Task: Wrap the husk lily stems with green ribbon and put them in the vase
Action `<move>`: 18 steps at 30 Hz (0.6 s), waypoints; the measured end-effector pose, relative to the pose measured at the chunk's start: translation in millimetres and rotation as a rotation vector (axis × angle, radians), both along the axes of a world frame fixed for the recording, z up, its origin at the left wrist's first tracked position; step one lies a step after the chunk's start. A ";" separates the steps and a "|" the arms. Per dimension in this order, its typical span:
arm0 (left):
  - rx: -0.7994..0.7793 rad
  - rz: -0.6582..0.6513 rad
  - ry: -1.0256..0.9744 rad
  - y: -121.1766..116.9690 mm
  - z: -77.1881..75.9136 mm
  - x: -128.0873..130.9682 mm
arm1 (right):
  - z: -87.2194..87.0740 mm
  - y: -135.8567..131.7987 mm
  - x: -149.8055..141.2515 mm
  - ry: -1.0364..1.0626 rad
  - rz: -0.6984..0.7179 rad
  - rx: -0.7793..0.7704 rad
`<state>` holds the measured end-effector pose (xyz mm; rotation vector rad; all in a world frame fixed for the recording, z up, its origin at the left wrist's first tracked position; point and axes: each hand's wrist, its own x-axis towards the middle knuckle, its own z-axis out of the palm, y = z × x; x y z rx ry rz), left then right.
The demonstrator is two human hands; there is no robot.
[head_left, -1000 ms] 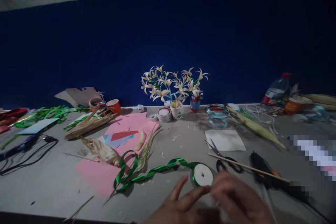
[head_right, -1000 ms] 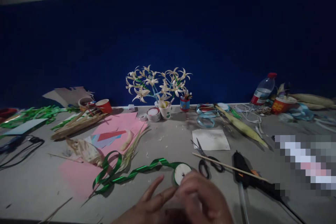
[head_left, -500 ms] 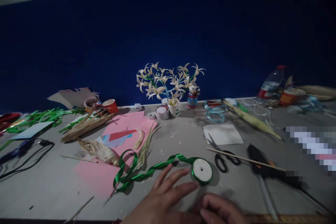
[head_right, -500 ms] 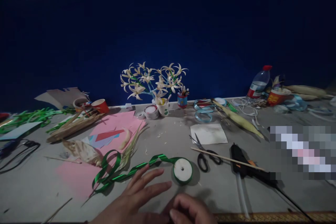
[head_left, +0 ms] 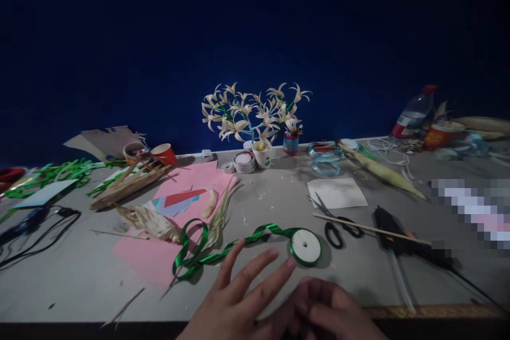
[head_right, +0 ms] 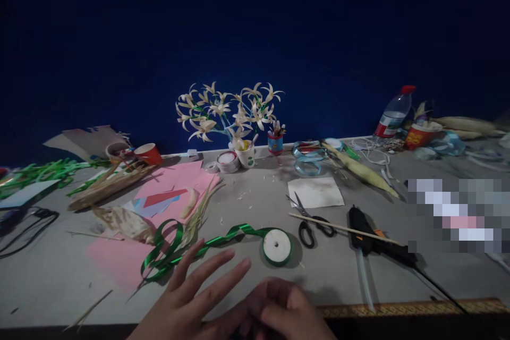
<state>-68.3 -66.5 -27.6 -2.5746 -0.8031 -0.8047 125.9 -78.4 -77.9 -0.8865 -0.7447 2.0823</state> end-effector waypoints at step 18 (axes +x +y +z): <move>-0.113 0.066 0.012 -7.7 -1.5 -8.5 | 22.2 7.7 18.0 -0.419 0.143 0.447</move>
